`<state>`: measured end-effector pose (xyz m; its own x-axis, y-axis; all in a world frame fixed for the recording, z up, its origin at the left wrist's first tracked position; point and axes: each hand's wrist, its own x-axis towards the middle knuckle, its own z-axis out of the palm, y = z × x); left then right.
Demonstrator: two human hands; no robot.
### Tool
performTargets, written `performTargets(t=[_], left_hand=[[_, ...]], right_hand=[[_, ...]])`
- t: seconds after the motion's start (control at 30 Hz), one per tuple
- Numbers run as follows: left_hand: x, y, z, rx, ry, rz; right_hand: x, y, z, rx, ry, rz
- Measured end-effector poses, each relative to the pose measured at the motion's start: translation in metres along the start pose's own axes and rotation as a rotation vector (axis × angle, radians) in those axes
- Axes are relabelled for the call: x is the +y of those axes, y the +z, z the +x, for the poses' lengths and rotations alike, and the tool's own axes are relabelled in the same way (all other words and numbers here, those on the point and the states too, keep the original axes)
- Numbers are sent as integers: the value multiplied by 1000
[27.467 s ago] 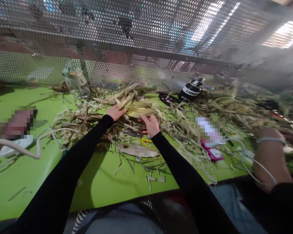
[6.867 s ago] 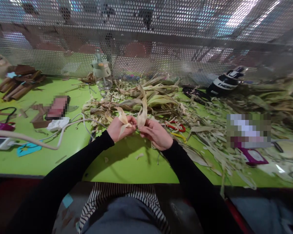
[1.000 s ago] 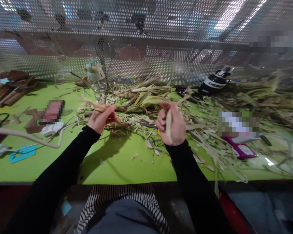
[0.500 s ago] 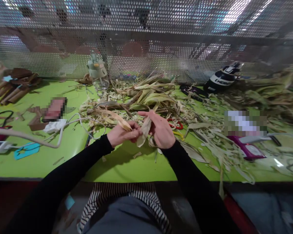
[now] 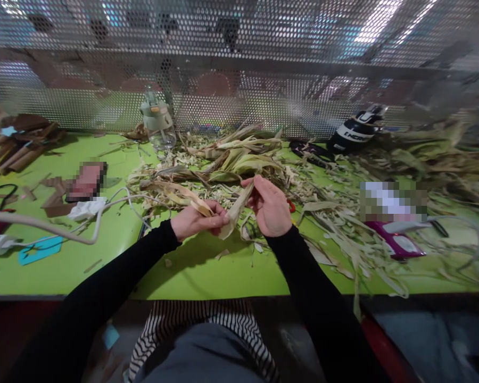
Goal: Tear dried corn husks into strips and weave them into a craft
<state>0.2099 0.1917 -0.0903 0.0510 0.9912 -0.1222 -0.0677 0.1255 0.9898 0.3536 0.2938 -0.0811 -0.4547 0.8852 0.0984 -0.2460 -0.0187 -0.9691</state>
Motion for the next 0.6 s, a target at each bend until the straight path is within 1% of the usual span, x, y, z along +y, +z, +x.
performTargets(t=[0.1,0.17,0.27,0.43,0.5,0.6], left_hand=[[-2,-2,1,0,-20,-47],[-3,-2,2,16,-32,-89],[-4,-1,3,85,-32,-167],[-4,-1,4,204,16,-302],[-2,-1,4,220,9,-347],[3,-4,5,217,-41,-441]], right_hand=[[-1,0,0,51,-20,4],[-1,0,0,41,-23,11],[-1,0,-2,-76,-3,-17],[2,-1,-5,-312,-9,-294],[3,0,-5,-349,-10,-322],[2,-1,-5,-314,-11,-239]])
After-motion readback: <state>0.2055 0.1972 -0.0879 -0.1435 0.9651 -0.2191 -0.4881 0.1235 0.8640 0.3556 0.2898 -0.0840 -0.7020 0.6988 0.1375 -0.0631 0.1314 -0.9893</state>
